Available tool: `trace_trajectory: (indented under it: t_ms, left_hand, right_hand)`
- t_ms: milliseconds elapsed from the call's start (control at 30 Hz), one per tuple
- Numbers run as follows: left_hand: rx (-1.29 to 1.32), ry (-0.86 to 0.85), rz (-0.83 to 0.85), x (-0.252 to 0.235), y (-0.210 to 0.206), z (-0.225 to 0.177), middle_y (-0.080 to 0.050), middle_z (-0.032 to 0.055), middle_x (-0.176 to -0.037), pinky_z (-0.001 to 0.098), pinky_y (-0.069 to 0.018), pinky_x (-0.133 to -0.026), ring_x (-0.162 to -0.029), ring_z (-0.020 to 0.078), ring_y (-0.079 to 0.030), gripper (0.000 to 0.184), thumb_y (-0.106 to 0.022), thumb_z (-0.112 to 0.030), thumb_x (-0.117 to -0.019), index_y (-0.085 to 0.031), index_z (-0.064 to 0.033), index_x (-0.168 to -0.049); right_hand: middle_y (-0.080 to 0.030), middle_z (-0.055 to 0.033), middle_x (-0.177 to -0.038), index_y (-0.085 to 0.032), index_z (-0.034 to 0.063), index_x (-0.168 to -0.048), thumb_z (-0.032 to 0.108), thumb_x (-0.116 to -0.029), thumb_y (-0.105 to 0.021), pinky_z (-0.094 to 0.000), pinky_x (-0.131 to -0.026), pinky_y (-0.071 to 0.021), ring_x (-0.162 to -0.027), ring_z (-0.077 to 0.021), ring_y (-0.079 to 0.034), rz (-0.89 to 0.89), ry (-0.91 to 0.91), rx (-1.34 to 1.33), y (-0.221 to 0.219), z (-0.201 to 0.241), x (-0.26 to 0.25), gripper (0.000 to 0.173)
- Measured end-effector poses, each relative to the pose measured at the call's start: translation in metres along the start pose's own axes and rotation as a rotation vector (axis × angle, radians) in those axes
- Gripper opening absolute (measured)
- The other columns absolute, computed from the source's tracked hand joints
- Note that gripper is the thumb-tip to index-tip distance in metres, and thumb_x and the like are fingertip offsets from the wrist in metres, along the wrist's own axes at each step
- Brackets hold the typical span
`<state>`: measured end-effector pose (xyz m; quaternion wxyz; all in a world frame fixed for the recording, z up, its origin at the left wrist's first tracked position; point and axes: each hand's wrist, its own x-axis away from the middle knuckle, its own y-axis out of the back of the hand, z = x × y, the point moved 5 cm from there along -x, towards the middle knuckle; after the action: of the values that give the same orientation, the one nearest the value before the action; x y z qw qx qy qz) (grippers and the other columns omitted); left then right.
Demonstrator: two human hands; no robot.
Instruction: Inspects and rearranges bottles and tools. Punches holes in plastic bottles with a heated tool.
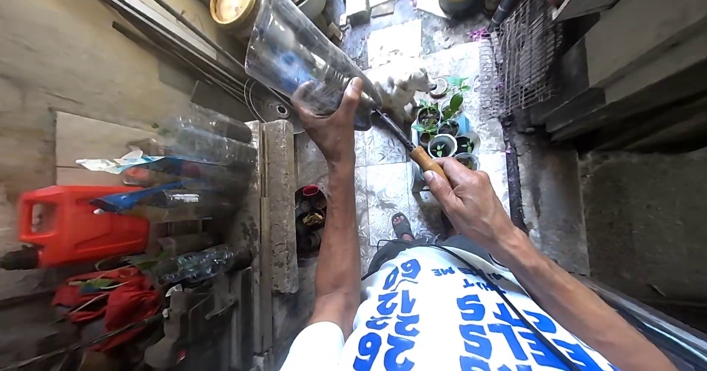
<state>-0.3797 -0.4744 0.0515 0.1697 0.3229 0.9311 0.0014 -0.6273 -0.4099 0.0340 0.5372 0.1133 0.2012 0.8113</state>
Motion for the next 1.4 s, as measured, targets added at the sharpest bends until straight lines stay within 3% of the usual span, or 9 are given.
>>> trace_trajectory:
  t_ms: [333,567,700,833,967,1067,1133,1233,1400]
  left_hand:
    - [0.027,-0.060,0.025,0.006,-0.008,-0.001,-0.066,0.0143,-0.109,0.0324,-0.0604,-0.088,-0.099,0.0165,-0.069,0.080,-0.093,-0.024,-0.0680,-0.050,0.0037,-0.129]
    - [-0.155,-0.101,-0.020,-0.006,-0.002,0.008,-0.068,0.0150,-0.115,0.0356,-0.0594,-0.090,-0.103,0.0179,-0.069,0.088,-0.095,-0.035,-0.0660,-0.051,0.0014,-0.133]
    - [-0.195,-0.118,0.052,0.023,-0.003,0.017,-0.069,0.0146,-0.115,0.0373,-0.0597,-0.090,-0.103,0.0183,-0.070,0.094,-0.095,-0.039,-0.0619,-0.051,0.0011,-0.135]
    - [-0.232,-0.145,0.138,0.064,-0.014,0.023,-0.069,0.0137,-0.116,0.0370,-0.0597,-0.091,-0.104,0.0175,-0.070,0.098,-0.097,-0.042,-0.0583,-0.052,0.0015,-0.134]
    - [-0.237,-0.236,0.191,0.091,-0.019,0.031,-0.069,0.0168,-0.118,0.0364,-0.0584,-0.095,-0.108,0.0201,-0.069,0.101,-0.098,-0.043,-0.0570,-0.052,0.0053,-0.133]
    - [-0.237,-0.249,0.179,0.100,-0.021,0.043,-0.068,0.0197,-0.120,0.0380,-0.0580,-0.096,-0.110,0.0233,-0.069,0.104,-0.097,-0.045,-0.0557,-0.051,0.0079,-0.132]
    - [-0.228,-0.245,0.189,0.102,-0.019,0.048,-0.066,0.0204,-0.122,0.0374,-0.0571,-0.097,-0.113,0.0240,-0.067,0.106,-0.097,-0.046,-0.0558,-0.050,0.0071,-0.134]
    - [-0.147,-0.256,0.306,0.102,-0.014,0.052,-0.061,0.0228,-0.130,0.0376,-0.0526,-0.106,-0.122,0.0253,-0.062,0.111,-0.098,-0.046,-0.0555,-0.046,0.0073,-0.138]
    - [0.186,-0.244,0.811,0.072,-0.010,0.043,-0.057,0.0219,-0.138,0.0377,-0.0447,-0.115,-0.131,0.0245,-0.055,0.109,-0.101,-0.034,-0.0509,-0.050,0.0080,-0.138]
  right_hand:
    - [-0.050,0.0053,-0.061,-0.065,0.0118,-0.106,0.036,-0.1081,-0.047,-0.0253,-0.044,-0.0408,-0.047,-0.0055,-0.047,0.011,-0.022,0.025,-0.002,-0.003,-0.010,0.030]
    - [-0.053,0.0069,-0.066,-0.069,0.0111,-0.109,0.042,-0.1055,-0.050,-0.0214,-0.048,-0.0419,-0.052,-0.0008,-0.047,-0.023,-0.073,-0.054,0.026,-0.006,-0.006,0.036]
    - [-0.052,0.0045,-0.064,-0.065,0.0142,-0.111,0.045,-0.1016,-0.060,-0.0275,-0.043,-0.0438,-0.046,-0.0073,-0.047,-0.087,-0.171,-0.247,0.043,0.004,-0.041,0.033]
    - [-0.050,0.0051,-0.063,-0.062,0.0148,-0.101,0.045,-0.0955,-0.069,-0.0288,-0.043,-0.0427,-0.046,-0.0094,-0.046,-0.122,-0.139,-0.427,0.043,0.027,-0.096,0.032]
    - [-0.051,0.0036,-0.064,-0.057,0.0141,-0.094,0.037,-0.0874,-0.080,-0.0246,-0.041,-0.0399,-0.044,-0.0075,-0.044,-0.091,-0.158,-0.435,0.034,0.037,-0.131,0.033]
    - [-0.052,0.0022,-0.065,-0.056,0.0133,-0.093,0.018,-0.0841,-0.071,-0.0258,-0.040,-0.0391,-0.043,-0.0086,-0.044,-0.012,-0.166,-0.315,0.028,0.034,-0.139,0.018]
    - [-0.053,0.0007,-0.068,-0.056,0.0127,-0.094,0.015,-0.0837,-0.066,-0.0285,-0.041,-0.0420,-0.046,-0.0102,-0.048,0.027,-0.170,-0.221,0.028,0.035,-0.138,0.014]
    - [-0.052,0.0015,-0.066,-0.057,0.0131,-0.095,0.013,-0.0854,-0.064,-0.0266,-0.039,-0.0410,-0.045,-0.0092,-0.046,0.084,-0.162,-0.243,0.025,0.042,-0.136,0.011]
    - [-0.051,0.0019,-0.062,-0.059,0.0140,-0.090,0.011,-0.0836,-0.065,-0.0248,-0.036,-0.0346,-0.041,-0.0084,-0.041,0.288,-0.101,-0.259,0.029,0.067,-0.142,0.009]
